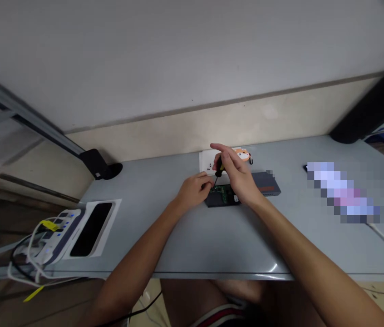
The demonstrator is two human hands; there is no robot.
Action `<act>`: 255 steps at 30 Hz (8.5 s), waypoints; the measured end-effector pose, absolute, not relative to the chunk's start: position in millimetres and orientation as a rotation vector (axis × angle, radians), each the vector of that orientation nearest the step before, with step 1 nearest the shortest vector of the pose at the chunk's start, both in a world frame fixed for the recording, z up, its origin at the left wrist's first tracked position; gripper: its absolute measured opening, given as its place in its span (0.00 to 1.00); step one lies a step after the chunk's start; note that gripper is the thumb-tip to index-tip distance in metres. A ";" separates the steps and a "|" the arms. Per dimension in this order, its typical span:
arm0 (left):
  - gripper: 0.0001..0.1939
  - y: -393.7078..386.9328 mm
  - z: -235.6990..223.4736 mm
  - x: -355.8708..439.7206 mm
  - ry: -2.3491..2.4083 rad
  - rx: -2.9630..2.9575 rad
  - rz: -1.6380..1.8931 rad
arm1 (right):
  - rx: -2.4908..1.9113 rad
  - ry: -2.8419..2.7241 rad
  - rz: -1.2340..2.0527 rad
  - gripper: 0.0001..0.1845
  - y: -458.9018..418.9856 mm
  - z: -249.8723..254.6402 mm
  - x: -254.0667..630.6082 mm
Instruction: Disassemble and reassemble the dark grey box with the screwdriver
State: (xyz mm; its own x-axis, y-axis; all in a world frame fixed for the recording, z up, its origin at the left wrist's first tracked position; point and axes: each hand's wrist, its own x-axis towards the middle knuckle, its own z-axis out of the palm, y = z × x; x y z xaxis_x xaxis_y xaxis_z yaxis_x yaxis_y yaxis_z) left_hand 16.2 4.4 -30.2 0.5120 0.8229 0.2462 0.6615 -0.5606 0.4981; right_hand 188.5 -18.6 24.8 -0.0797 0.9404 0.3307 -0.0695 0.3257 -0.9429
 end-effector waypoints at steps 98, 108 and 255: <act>0.25 -8.3 -23.6 13.0 0.942 2.523 0.728 | -1.195 -0.310 1.047 0.18 0.2 38.7 275.8; 0.18 -8.9 -17.8 14.7 0.965 2.391 0.779 | -1.131 -0.727 1.240 0.24 -5.4 -0.1 252.3; 0.07 0.5 -11.5 13.4 0.858 2.857 1.504 | -1.331 -1.137 1.046 0.23 -8.3 16.1 274.1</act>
State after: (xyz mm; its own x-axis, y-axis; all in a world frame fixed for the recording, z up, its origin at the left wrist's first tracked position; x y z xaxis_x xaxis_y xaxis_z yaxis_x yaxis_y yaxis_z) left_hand 13.4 0.5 -11.5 0.4681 0.3460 0.8131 0.5242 -0.8495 0.0597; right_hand 274.1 -8.3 16.1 0.1667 0.9859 0.0115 0.0702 -0.0003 -0.9975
